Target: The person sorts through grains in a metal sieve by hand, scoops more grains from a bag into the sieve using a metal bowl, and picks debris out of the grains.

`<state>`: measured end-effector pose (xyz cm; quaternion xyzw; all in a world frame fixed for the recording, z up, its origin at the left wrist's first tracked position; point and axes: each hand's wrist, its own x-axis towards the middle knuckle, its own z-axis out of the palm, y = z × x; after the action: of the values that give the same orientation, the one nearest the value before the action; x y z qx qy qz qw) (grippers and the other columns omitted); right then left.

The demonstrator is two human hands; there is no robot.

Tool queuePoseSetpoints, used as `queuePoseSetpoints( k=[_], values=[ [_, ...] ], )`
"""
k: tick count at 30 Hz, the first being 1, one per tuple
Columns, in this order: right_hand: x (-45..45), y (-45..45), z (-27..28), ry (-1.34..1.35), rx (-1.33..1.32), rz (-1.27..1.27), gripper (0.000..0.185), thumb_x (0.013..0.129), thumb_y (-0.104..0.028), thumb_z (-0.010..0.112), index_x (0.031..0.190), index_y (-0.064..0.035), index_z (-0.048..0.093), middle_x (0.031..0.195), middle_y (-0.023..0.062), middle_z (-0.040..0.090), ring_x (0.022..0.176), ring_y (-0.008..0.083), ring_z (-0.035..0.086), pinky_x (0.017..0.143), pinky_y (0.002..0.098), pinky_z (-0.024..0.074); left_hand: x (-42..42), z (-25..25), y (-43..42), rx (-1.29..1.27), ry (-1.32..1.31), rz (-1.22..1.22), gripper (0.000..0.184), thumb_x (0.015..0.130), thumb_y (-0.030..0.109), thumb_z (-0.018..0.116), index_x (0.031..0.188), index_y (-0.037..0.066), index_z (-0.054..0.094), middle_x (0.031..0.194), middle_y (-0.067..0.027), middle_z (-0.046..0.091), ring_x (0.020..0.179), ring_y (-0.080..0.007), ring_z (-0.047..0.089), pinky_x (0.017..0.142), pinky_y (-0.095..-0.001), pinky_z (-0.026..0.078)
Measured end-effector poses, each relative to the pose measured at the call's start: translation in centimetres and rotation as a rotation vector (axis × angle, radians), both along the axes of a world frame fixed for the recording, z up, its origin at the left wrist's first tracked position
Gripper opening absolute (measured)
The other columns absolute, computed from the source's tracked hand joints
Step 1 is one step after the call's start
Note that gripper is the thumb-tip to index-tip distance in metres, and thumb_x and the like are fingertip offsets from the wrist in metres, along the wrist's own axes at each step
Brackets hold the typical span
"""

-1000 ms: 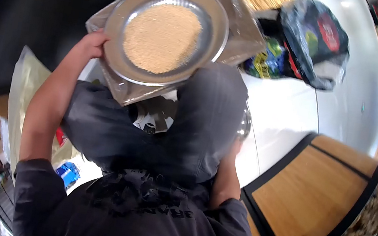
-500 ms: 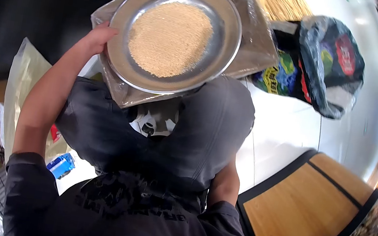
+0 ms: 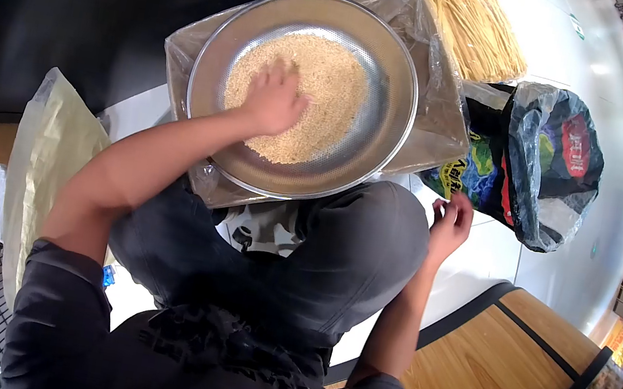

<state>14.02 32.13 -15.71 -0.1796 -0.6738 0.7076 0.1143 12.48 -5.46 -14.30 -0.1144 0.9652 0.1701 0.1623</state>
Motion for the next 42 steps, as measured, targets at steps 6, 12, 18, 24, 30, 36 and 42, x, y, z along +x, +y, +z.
queuePoseSetpoints(
  k=[6,12,18,24,30,36,42],
  values=[
    [-7.7,-8.8,12.1,-0.074,0.431,0.693,0.035,0.099,-0.014,0.06,0.133,-0.0039,0.058,0.124,0.0108,0.063,0.108,0.0201,0.063,0.095,0.0326,0.0492,1.0,2.2,2.3,0.178,0.005,-0.47,0.061,0.104,0.045,0.042,0.156,0.014,0.034,0.165,-0.021,0.016,0.152,-0.0436,0.014,0.121,-0.0596,0.016],
    [-13.0,-15.4,13.2,-0.031,0.995,0.998,0.065,0.094,-0.031,0.065,0.148,-0.0032,0.043,0.133,0.0264,0.059,0.121,0.0377,0.06,0.104,0.0415,0.0456,0.5,0.5,-1.6,-0.011,0.181,-0.406,0.06,0.104,0.04,0.044,0.156,0.012,0.034,0.165,-0.0216,0.017,0.153,-0.0396,0.017,0.122,-0.0588,0.016],
    [-13.9,-18.3,8.3,-0.198,1.184,0.779,0.078,0.093,-0.034,0.065,0.154,-0.0016,0.03,0.133,0.0295,0.059,0.125,0.0421,0.058,0.104,0.0468,0.0464,2.5,3.6,-0.6,-0.011,-0.007,-0.65,0.057,0.102,0.036,0.047,0.152,0.009,0.04,0.157,-0.0221,0.035,0.143,-0.0409,0.036,0.119,-0.0548,0.026],
    [-14.1,-15.9,5.5,-0.273,1.183,0.677,0.056,0.095,-0.027,0.058,0.145,-0.009,0.042,0.123,0.0282,0.065,0.111,0.0431,0.065,0.096,0.0499,0.0517,1.9,6.0,-3.2,0.333,-0.057,-0.814,0.051,0.101,0.033,0.051,0.145,0.007,0.05,0.15,-0.0211,0.046,0.14,-0.0373,0.042,0.117,-0.0494,0.032],
    [-12.8,-15.2,7.6,-0.421,0.979,0.727,0.039,0.097,-0.027,0.057,0.127,-0.002,0.056,0.12,0.0262,0.067,0.1,0.0422,0.07,0.085,0.0462,0.0579,3.6,6.0,-10.3,-0.065,0.182,-0.054,0.063,0.092,0.028,0.065,0.15,0.015,0.044,0.15,-0.0258,0.044,0.145,-0.0426,0.034,0.119,-0.0503,0.026],
    [-13.8,-15.4,5.4,-0.357,1.056,0.681,0.038,0.097,-0.028,0.056,0.124,-0.003,0.06,0.128,0.0267,0.063,0.12,0.0432,0.06,0.101,0.0483,0.05,3.1,1.2,-14.6,0.316,0.25,0.415,0.059,0.084,0.007,0.067,0.139,0.0,0.048,0.126,-0.0253,0.064,0.119,-0.0382,0.062,0.102,-0.0417,0.048],
    [-14.7,-14.1,5.3,-0.223,1.06,0.809,0.038,0.096,-0.024,0.056,0.123,0.0036,0.059,0.112,0.0286,0.068,0.103,0.0426,0.068,0.085,0.049,0.0568,3.1,1.0,-13.8,0.26,0.326,0.559,0.044,0.087,0.003,0.058,0.131,0.005,0.056,0.124,-0.028,0.064,0.121,-0.0437,0.059,0.102,-0.0462,0.047]
  ],
)
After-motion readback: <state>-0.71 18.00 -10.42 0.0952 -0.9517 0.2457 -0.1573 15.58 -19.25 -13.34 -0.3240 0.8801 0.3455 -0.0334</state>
